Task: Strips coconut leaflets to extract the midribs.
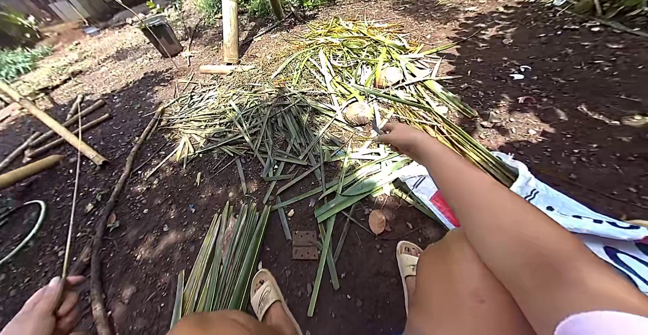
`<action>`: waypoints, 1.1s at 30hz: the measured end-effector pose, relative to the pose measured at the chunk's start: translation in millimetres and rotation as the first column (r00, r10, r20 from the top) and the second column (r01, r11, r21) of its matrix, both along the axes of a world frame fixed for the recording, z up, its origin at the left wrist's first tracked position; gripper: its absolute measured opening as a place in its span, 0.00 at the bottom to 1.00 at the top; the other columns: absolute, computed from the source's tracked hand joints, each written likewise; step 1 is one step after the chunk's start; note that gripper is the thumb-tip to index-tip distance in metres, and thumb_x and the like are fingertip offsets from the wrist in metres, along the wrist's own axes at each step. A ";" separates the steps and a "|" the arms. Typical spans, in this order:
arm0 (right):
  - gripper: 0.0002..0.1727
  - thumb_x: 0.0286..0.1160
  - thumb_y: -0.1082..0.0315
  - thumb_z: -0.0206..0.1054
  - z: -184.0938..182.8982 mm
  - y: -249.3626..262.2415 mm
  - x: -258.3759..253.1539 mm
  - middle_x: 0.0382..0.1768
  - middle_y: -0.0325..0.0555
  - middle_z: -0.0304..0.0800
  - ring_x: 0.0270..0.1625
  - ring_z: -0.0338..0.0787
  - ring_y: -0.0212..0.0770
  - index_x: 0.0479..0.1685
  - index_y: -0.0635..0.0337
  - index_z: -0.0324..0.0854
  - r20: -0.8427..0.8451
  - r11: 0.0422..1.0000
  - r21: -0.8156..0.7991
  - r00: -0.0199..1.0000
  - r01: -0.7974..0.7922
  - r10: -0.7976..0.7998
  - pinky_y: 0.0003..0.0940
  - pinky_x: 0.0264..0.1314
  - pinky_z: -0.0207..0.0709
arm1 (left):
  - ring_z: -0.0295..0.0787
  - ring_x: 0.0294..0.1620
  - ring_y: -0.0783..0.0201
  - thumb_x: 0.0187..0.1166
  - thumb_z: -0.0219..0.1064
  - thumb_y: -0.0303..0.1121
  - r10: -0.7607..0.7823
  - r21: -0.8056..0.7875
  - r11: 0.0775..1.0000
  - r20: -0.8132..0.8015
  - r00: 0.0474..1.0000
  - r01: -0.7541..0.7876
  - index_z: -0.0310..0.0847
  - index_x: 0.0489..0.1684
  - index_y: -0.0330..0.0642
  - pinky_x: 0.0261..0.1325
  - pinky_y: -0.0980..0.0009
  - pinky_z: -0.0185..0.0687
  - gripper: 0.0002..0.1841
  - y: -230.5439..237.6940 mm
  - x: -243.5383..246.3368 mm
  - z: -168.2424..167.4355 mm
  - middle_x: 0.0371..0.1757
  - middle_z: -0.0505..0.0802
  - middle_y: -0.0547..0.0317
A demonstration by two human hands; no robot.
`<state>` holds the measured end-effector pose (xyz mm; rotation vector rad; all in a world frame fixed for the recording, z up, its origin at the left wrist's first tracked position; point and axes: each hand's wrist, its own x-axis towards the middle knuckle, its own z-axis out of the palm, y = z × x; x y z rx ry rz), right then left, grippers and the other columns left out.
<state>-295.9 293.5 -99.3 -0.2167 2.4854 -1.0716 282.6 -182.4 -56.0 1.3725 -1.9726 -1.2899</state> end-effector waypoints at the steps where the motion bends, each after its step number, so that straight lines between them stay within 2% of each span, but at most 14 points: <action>1: 0.22 0.86 0.60 0.66 -10.3 -14.0 1.2 0.46 0.65 0.85 0.39 0.83 0.57 0.67 0.69 0.78 -0.059 0.984 0.143 0.991 -0.109 0.119 0.58 0.46 0.77 | 0.71 0.15 0.78 0.94 0.45 0.46 -0.011 0.017 1.000 -0.096 0.995 0.013 0.76 0.54 0.50 0.19 0.80 0.70 0.16 20.8 -41.8 7.6 0.21 0.77 0.76; 2: 0.18 0.86 0.63 0.65 -10.7 -27.2 6.5 0.51 0.70 0.88 0.50 0.88 0.65 0.64 0.68 0.82 -0.116 0.945 0.258 0.965 -0.200 0.236 0.67 0.56 0.78 | 0.76 0.17 0.76 0.95 0.47 0.42 -0.031 0.028 0.999 -0.132 0.991 0.035 0.76 0.53 0.48 0.21 0.80 0.75 0.13 50.4 -84.4 19.8 0.23 0.81 0.72; 3: 0.16 0.87 0.65 0.63 -5.2 -39.3 14.5 0.55 0.72 0.88 0.59 0.87 0.72 0.63 0.67 0.84 -0.168 0.907 0.324 0.927 -0.269 0.335 0.74 0.63 0.74 | 0.81 0.20 0.73 0.95 0.48 0.39 -0.070 0.053 0.996 -0.132 0.989 0.078 0.76 0.55 0.44 0.25 0.77 0.80 0.13 81.6 -122.9 34.0 0.27 0.85 0.66; 5: 0.16 0.90 0.64 0.60 9.1 -58.2 34.9 0.58 0.72 0.88 0.64 0.85 0.76 0.65 0.63 0.84 -0.245 0.869 0.359 0.864 -0.341 0.441 0.78 0.66 0.71 | 0.86 0.25 0.68 0.95 0.49 0.35 -0.183 0.122 0.972 -0.144 0.973 0.201 0.76 0.60 0.39 0.29 0.74 0.84 0.13 131.6 -182.8 54.7 0.32 0.89 0.58; 6: 0.17 0.91 0.63 0.59 16.0 -64.6 46.3 0.58 0.71 0.89 0.64 0.86 0.74 0.67 0.62 0.83 -0.262 0.883 0.316 0.862 -0.348 0.434 0.77 0.66 0.71 | 0.87 0.23 0.68 0.95 0.50 0.34 -0.236 0.137 0.956 -0.170 0.957 0.260 0.77 0.61 0.38 0.28 0.75 0.83 0.13 150.1 -204.9 58.0 0.32 0.90 0.56; 8: 0.21 0.93 0.59 0.56 33.2 -72.8 74.4 0.48 0.63 0.90 0.48 0.90 0.60 0.75 0.59 0.78 -0.244 0.938 0.098 0.906 -0.333 0.347 0.63 0.56 0.80 | 0.83 0.21 0.70 0.94 0.52 0.35 -0.314 0.144 0.925 -0.229 0.922 0.351 0.78 0.61 0.39 0.23 0.78 0.77 0.13 178.5 -235.4 54.8 0.32 0.92 0.55; 10: 0.23 0.94 0.57 0.54 52.1 -73.6 105.4 0.34 0.50 0.83 0.30 0.81 0.41 0.81 0.58 0.69 -0.149 0.917 -0.221 0.940 -0.333 0.306 0.40 0.38 0.79 | 0.78 0.18 0.73 0.94 0.52 0.35 -0.373 0.140 0.897 -0.266 0.889 0.419 0.79 0.63 0.39 0.21 0.80 0.71 0.13 201.6 -252.6 45.7 0.32 0.91 0.57; 13: 0.23 0.93 0.59 0.52 64.3 -68.7 138.4 0.25 0.38 0.77 0.22 0.75 0.29 0.81 0.56 0.70 -0.144 0.736 -0.514 0.890 -0.441 0.432 0.25 0.28 0.72 | 0.73 0.15 0.75 0.94 0.51 0.34 -0.415 0.170 0.852 -0.359 0.836 0.496 0.77 0.64 0.37 0.19 0.81 0.67 0.14 227.0 -264.1 26.7 0.31 0.90 0.58; 15: 0.24 0.91 0.56 0.53 63.3 -66.3 150.0 0.26 0.33 0.78 0.24 0.73 0.26 0.80 0.54 0.73 -0.203 0.645 -0.515 0.811 -0.565 0.548 0.22 0.28 0.69 | 0.71 0.14 0.76 0.95 0.49 0.33 -0.438 0.215 0.812 -0.390 0.810 0.542 0.75 0.63 0.37 0.18 0.82 0.65 0.13 239.9 -266.9 19.6 0.30 0.90 0.59; 17: 0.26 0.91 0.53 0.54 60.1 -66.1 157.5 0.28 0.32 0.78 0.26 0.74 0.24 0.81 0.52 0.73 -0.204 0.607 -0.465 0.745 -0.645 0.635 0.22 0.31 0.69 | 0.71 0.13 0.76 0.95 0.48 0.34 -0.449 0.264 0.775 -0.410 0.794 0.574 0.76 0.61 0.37 0.17 0.82 0.65 0.13 249.3 -267.2 18.4 0.30 0.90 0.59; 21: 0.26 0.88 0.56 0.59 54.2 -71.1 159.7 0.29 0.31 0.80 0.26 0.74 0.22 0.82 0.51 0.73 -0.191 0.541 -0.520 0.707 -0.661 0.681 0.19 0.29 0.68 | 0.70 0.13 0.76 0.94 0.50 0.32 -0.444 0.297 0.723 -0.490 0.750 0.623 0.78 0.54 0.36 0.16 0.83 0.66 0.12 255.2 -271.7 20.0 0.27 0.85 0.61; 24: 0.25 0.88 0.56 0.61 52.2 -73.9 159.1 0.31 0.30 0.83 0.26 0.74 0.21 0.81 0.50 0.76 -0.170 0.522 -0.544 0.695 -0.657 0.699 0.17 0.29 0.68 | 0.69 0.12 0.77 0.94 0.50 0.31 -0.420 0.323 0.700 -0.536 0.733 0.637 0.77 0.52 0.37 0.15 0.83 0.65 0.10 255.8 -273.0 21.3 0.24 0.83 0.62; 31: 0.21 0.89 0.56 0.62 55.6 -73.8 162.1 0.37 0.29 0.90 0.29 0.77 0.17 0.72 0.55 0.83 -0.223 0.560 -0.465 0.703 -0.686 0.676 0.13 0.32 0.70 | 0.66 0.12 0.78 0.94 0.50 0.31 -0.404 0.366 0.662 -0.560 0.723 0.654 0.76 0.55 0.38 0.14 0.84 0.62 0.10 255.6 -271.5 21.6 0.23 0.80 0.64; 33: 0.20 0.88 0.58 0.63 58.1 -71.5 159.7 0.32 0.29 0.87 0.27 0.76 0.18 0.71 0.55 0.84 -0.234 0.579 -0.480 0.732 -0.659 0.639 0.15 0.31 0.70 | 0.66 0.12 0.78 0.94 0.50 0.30 -0.422 0.357 0.660 -0.552 0.719 0.661 0.77 0.51 0.38 0.14 0.85 0.61 0.10 255.0 -269.6 22.3 0.22 0.80 0.65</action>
